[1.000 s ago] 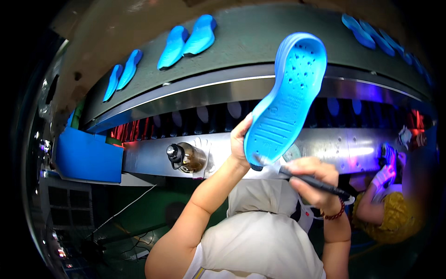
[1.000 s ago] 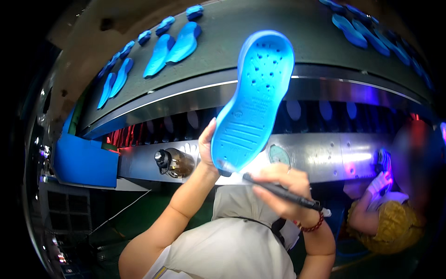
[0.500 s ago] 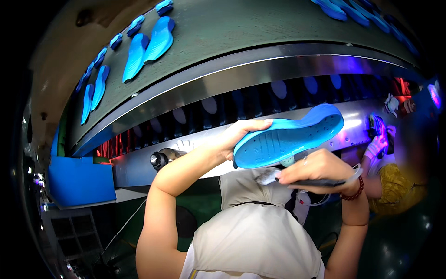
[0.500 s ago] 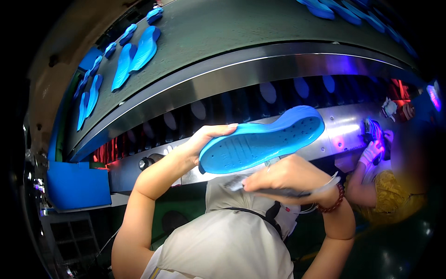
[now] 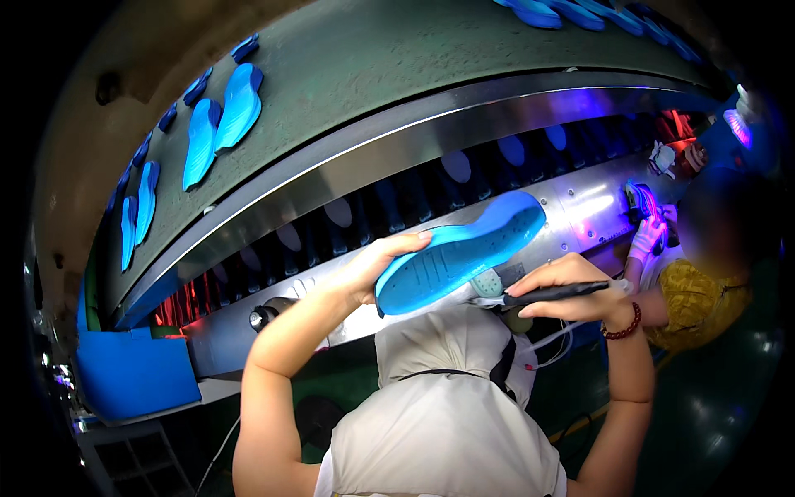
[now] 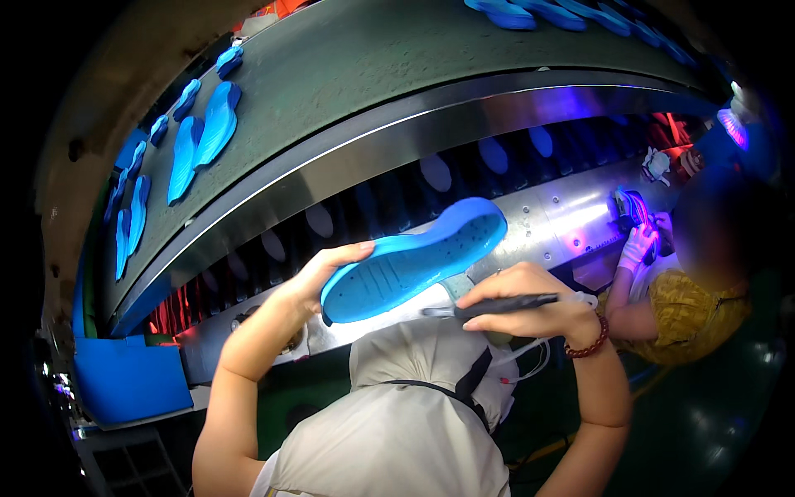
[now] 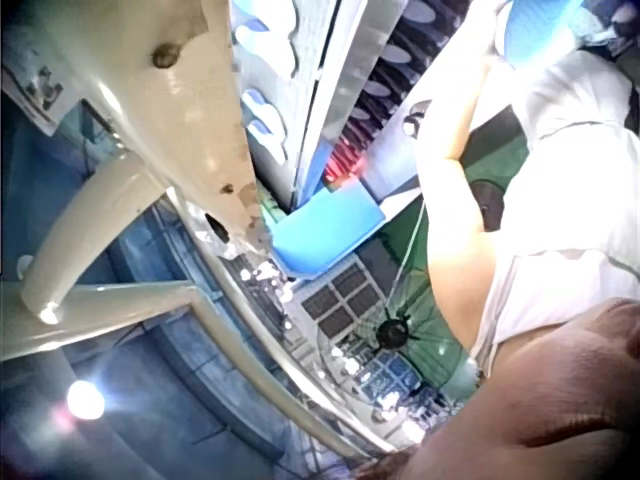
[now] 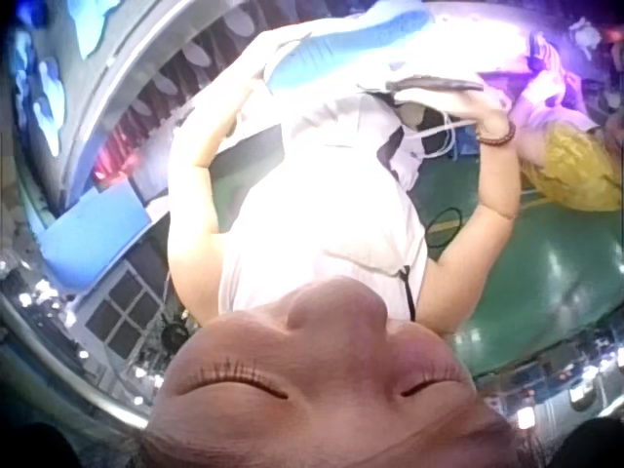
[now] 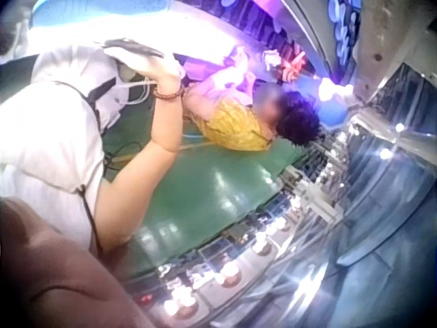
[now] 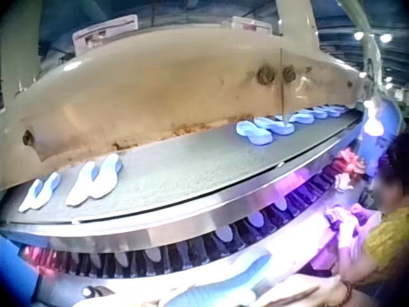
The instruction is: The person applies glue to the bottom of shoe soles using a brush, handles multiple soles one at a time, and places them onto a moving conveyor belt.
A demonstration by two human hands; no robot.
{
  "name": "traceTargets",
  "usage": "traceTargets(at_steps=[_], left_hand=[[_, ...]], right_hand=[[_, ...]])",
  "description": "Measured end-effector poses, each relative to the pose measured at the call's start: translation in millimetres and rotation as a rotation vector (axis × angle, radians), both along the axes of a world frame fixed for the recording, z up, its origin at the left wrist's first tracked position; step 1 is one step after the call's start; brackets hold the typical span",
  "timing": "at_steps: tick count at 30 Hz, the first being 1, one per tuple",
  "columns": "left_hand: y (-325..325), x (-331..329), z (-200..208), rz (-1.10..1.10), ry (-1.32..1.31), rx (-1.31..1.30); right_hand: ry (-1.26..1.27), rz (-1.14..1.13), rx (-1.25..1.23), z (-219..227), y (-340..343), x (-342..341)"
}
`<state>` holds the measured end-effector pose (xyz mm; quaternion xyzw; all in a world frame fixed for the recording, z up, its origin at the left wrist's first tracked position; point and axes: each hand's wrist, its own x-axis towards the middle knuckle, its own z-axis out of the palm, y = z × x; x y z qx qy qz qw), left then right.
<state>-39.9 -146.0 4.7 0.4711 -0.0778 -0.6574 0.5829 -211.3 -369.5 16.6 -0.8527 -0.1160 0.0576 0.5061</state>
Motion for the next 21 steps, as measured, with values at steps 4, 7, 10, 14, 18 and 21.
traceTargets(at_steps=[4,7,10,14,18,21], left_hand=[[1.5,-21.6,-27.2,0.195,0.325,-0.103],[0.7,-23.2,-44.8,0.232,0.403,-0.065],[0.8,-18.4,-60.3,0.223,0.487,-0.012],[7.0,-1.5,-52.2,0.197,0.219,0.086],[37.0,41.6,-21.1,0.282,-0.265,-0.107],[-16.8,48.7,26.9,0.414,-0.083,-0.502]], right_hand=[[0.106,-0.256,0.449,-26.0,31.0,8.5],[0.039,-0.529,0.603,-75.8,11.3,15.4],[-0.079,-0.953,0.685,-111.2,13.8,22.8],[-0.032,-0.938,0.683,-105.3,58.3,10.7],[-0.098,-0.519,1.173,-122.0,48.1,-53.9],[0.188,-0.665,0.872,-170.4,57.8,-40.7]])
